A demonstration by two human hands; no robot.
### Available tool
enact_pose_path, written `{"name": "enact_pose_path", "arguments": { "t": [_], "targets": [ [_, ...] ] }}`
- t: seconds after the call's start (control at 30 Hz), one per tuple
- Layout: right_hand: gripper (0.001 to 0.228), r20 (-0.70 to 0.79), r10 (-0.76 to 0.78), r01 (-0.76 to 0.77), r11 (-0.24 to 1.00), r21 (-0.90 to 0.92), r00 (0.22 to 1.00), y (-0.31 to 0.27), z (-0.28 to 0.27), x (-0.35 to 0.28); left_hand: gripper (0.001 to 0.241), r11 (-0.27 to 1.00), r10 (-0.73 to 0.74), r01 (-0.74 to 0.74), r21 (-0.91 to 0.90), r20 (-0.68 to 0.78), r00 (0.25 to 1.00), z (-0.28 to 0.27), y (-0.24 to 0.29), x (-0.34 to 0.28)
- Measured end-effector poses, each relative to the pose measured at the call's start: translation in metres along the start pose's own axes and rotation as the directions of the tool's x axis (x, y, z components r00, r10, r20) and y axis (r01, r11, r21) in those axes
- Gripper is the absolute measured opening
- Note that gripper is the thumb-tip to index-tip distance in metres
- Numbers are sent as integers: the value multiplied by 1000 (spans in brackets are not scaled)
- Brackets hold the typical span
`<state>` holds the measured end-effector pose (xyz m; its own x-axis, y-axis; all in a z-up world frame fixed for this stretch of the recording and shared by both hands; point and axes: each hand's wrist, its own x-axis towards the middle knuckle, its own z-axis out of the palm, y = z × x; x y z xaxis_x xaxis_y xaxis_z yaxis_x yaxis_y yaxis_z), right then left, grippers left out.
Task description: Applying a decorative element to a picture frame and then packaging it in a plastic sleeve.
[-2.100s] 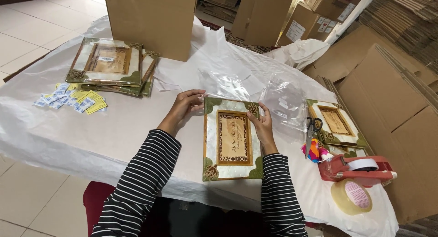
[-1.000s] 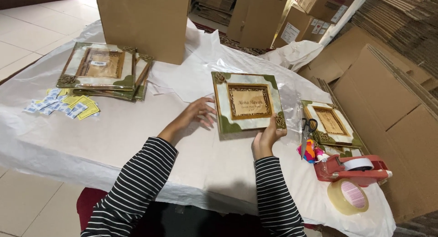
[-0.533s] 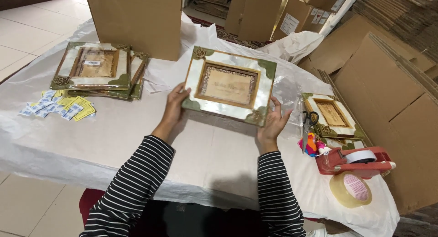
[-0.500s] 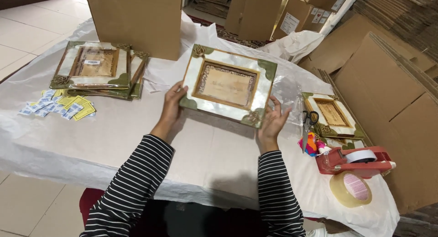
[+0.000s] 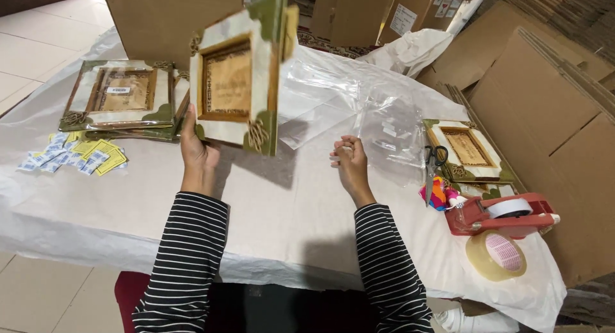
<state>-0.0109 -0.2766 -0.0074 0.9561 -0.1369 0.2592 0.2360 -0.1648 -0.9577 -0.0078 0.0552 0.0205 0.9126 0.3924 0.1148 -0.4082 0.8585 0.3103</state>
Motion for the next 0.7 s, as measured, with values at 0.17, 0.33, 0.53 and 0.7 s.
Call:
{"name": "enact_pose_path", "arguments": {
  "t": [0.17, 0.33, 0.53, 0.7],
  "targets": [
    [34, 19, -123, 124, 985, -118, 992, 10, -1, 10, 29, 993, 11, -11, 121, 0, 1000, -14, -15, 6],
    [28, 30, -371, 367, 896, -249, 928, 50, -18, 72, 29, 925, 18, -3, 379, -34, 999, -21, -34, 7],
    [26, 302, -289, 400, 387, -831, 908, 29, -14, 142, 28, 852, 3, 42, 522, -84, 996, 31, -19, -36],
    [46, 258, 63, 260, -20, -965, 964, 55, 2, 187, 29, 847, -15, 97, 523, -159, 987, 23, -20, -27]
  ]
}}
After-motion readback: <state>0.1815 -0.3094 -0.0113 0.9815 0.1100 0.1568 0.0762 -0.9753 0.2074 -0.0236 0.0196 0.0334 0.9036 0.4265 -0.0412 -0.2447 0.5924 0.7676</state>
